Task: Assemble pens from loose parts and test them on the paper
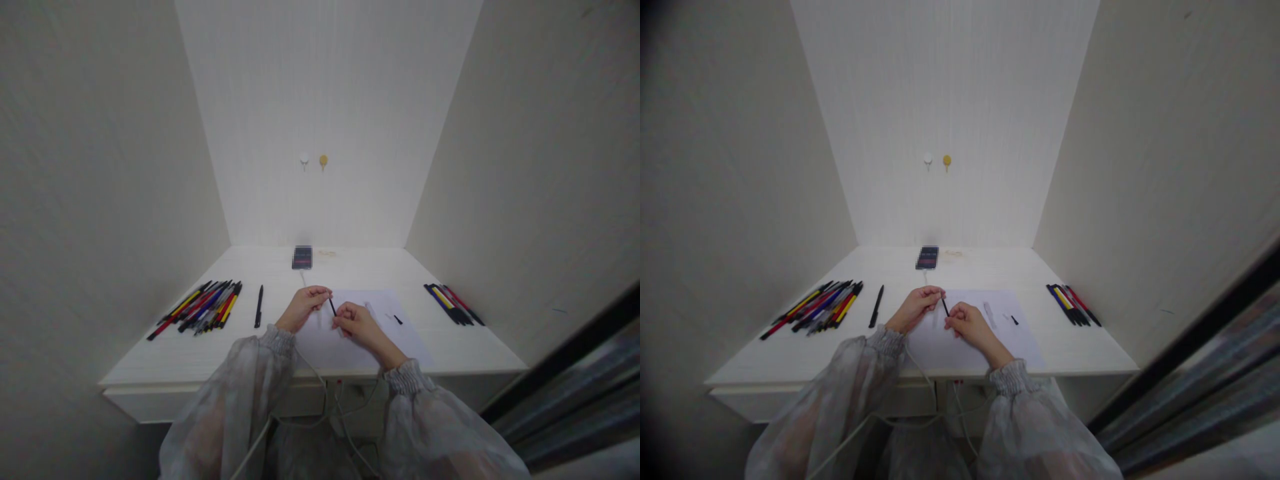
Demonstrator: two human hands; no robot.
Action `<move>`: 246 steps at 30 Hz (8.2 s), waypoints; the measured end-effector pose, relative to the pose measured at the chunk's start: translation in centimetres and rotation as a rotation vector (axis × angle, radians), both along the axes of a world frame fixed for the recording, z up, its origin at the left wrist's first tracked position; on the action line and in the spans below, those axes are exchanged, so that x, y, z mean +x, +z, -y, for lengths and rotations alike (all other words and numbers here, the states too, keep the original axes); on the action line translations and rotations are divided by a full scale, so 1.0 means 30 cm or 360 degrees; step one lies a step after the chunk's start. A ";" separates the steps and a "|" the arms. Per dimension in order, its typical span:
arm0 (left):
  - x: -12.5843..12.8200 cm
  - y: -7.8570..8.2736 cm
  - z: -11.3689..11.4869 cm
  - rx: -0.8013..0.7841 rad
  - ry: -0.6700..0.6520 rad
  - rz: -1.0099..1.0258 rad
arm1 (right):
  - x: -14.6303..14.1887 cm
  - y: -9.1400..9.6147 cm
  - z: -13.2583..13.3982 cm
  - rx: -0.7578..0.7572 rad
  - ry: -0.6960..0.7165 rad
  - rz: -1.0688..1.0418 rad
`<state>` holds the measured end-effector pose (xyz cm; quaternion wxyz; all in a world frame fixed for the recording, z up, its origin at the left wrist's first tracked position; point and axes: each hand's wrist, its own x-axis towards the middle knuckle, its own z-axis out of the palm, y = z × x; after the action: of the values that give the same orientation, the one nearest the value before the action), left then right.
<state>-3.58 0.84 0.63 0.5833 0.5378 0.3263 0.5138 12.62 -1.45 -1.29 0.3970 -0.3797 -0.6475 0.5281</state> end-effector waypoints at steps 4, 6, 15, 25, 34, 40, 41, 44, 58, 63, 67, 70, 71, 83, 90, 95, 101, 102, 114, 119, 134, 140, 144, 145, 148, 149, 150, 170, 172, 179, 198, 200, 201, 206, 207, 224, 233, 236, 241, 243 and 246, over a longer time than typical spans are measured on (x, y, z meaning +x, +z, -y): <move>-0.010 0.000 -0.005 0.0061 0.0233 -0.0126 | 0.002 0.010 0.000 -0.0016 -0.0029 -0.0040; -0.017 -0.010 -0.014 0.0114 0.0508 -0.0399 | 0.003 0.013 -0.001 0.0003 -0.0058 -0.0061; -0.035 -0.052 -0.004 0.0268 0.0843 -0.1785 | 0.012 0.044 -0.001 0.0079 -0.0359 -0.0221; -0.040 -0.052 -0.008 0.0294 0.0664 -0.1806 | 0.019 0.049 -0.002 0.0183 -0.0423 -0.0221; -0.029 0.004 -0.023 -0.0127 0.0364 0.0209 | 0.032 0.036 0.004 0.0071 -0.0157 -0.0033; -0.030 0.022 -0.005 -0.0253 0.0220 0.0320 | 0.024 0.038 0.016 0.0002 -0.0088 0.0047; -0.030 0.023 -0.003 -0.0252 0.0201 0.0294 | 0.023 0.039 0.018 -0.0004 -0.0091 0.0052; -0.027 0.027 0.002 -0.0256 0.0188 0.0268 | 0.021 0.046 0.023 -0.0016 -0.0104 0.0062; -0.028 0.026 0.004 -0.0179 0.0157 0.0290 | 0.028 0.034 0.013 0.0058 -0.0114 0.0085; -0.020 0.027 0.010 -0.0197 0.0138 0.0162 | 0.029 0.045 0.014 0.0121 -0.0152 0.0092; -0.010 0.020 0.019 -0.0220 -0.0025 0.0052 | 0.028 0.046 0.010 0.0202 -0.0204 0.0094; -0.004 0.018 0.023 -0.0258 -0.0108 -0.0016 | 0.027 0.040 0.005 0.0223 -0.0293 0.0051; -0.003 0.017 0.024 -0.0261 -0.0117 -0.0023 | 0.027 0.037 0.003 0.0210 -0.0322 0.0012; -0.003 0.008 0.029 -0.0278 -0.0340 -0.0057 | 0.018 0.020 -0.004 0.0255 -0.0386 0.0023; -0.013 -0.013 0.018 -0.0348 -0.0266 -0.0105 | 0.006 0.007 -0.009 0.0245 -0.0283 0.0092; -0.024 -0.034 0.001 -0.0368 -0.0183 -0.0148 | 0.004 -0.005 -0.012 0.0311 -0.0341 0.0292; -0.032 -0.022 0.006 -0.0368 -0.0203 -0.0140 | -0.001 -0.015 -0.013 0.0275 -0.0325 0.0236; -0.034 -0.020 0.007 -0.0372 -0.0226 -0.0112 | -0.002 -0.016 -0.013 0.0263 -0.0326 0.0192; -0.037 -0.049 -0.004 -0.0291 -0.0352 -0.0369 | 0.000 0.003 -0.016 0.0446 -0.0494 0.0310; -0.018 -0.074 -0.006 0.0331 -0.0274 -0.0882 | 0.002 0.007 -0.001 0.0595 -0.0549 0.0644; -0.008 -0.047 0.004 0.0840 -0.0062 -0.1058 | 0.014 0.059 0.017 0.0615 -0.0769 0.0055; 0.002 -0.060 -0.006 0.0525 -0.0057 -0.0650 | 0.149 0.112 0.008 0.0692 -0.1035 0.0323; 0.007 -0.060 -0.010 0.0466 -0.0080 -0.0340 | 0.292 0.113 0.001 0.0694 -0.1015 0.0891; 0.008 -0.056 -0.009 0.0443 -0.0093 -0.0268 | 0.323 0.109 0.002 0.0681 -0.0985 0.1070; 0.009 -0.039 -0.002 0.0349 -0.0141 -0.0093 | 0.385 0.091 0.008 0.0586 -0.0903 0.1636; 0.008 -0.033 0.000 0.0323 -0.0153 -0.0058 | 0.395 0.086 0.012 0.0544 -0.0886 0.1784; 0.007 -0.029 0.001 0.0303 -0.0163 -0.0034 | 0.399 0.083 0.015 0.0505 -0.0868 0.1903; -0.004 -0.027 0.002 0.0268 0.0009 -0.0359 | 0.431 0.115 -0.029 0.0601 -0.0694 0.1725; -0.002 -0.015 0.012 0.0287 0.0023 -0.0391 | 0.425 0.107 -0.039 0.0691 -0.0577 0.1629; 0.009 0.027 0.043 0.0296 -0.0005 -0.0437 | 0.393 0.082 -0.048 0.0562 -0.0516 0.1849; 0.019 0.023 0.040 0.0207 0.0070 -0.0436 | 0.321 0.151 -0.012 0.0813 -0.0753 0.1719; 0.019 0.023 0.039 0.0177 0.0088 -0.0432 | 0.282 0.157 -0.006 0.0928 -0.0717 0.1514; 0.019 0.022 0.038 0.0159 0.0097 -0.0428 | 0.258 0.157 -0.005 0.0965 -0.0695 0.1415; 0.016 0.013 0.029 0.0111 0.0148 -0.0384 | 0.121 0.138 -0.019 0.1054 -0.0573 0.1079; 0.016 0.011 0.027 0.0106 0.0164 -0.0368 | 0.095 0.133 -0.024 0.1076 -0.0562 0.1022; 0.005 -0.022 -0.004 0.0049 0.0235 -0.0316 | -0.015 0.058 -0.050 0.1156 -0.0445 0.0546; -0.007 -0.005 -0.005 -0.0111 0.0254 0.0203 | 0.003 0.052 -0.082 0.0542 -0.0534 -0.0252; -0.008 -0.006 -0.006 -0.0133 0.0230 0.0269 | -0.003 0.062 -0.071 0.0491 -0.0379 -0.0259; -0.008 -0.011 -0.004 -0.0088 0.0191 0.0242 | -0.017 0.067 -0.054 0.0471 -0.0292 -0.0224; -0.007 -0.010 -0.002 -0.0080 0.0178 0.0225 | -0.020 0.069 -0.051 0.0428 -0.0295 -0.0204; -0.006 -0.005 0.003 -0.0073 0.0160 0.0194 | -0.023 0.073 -0.048 0.0418 -0.0277 -0.0155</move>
<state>-3.75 0.76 0.47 0.5876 0.4751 0.3286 0.5666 11.92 -0.02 0.89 0.5184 -0.3532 -0.6557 0.4202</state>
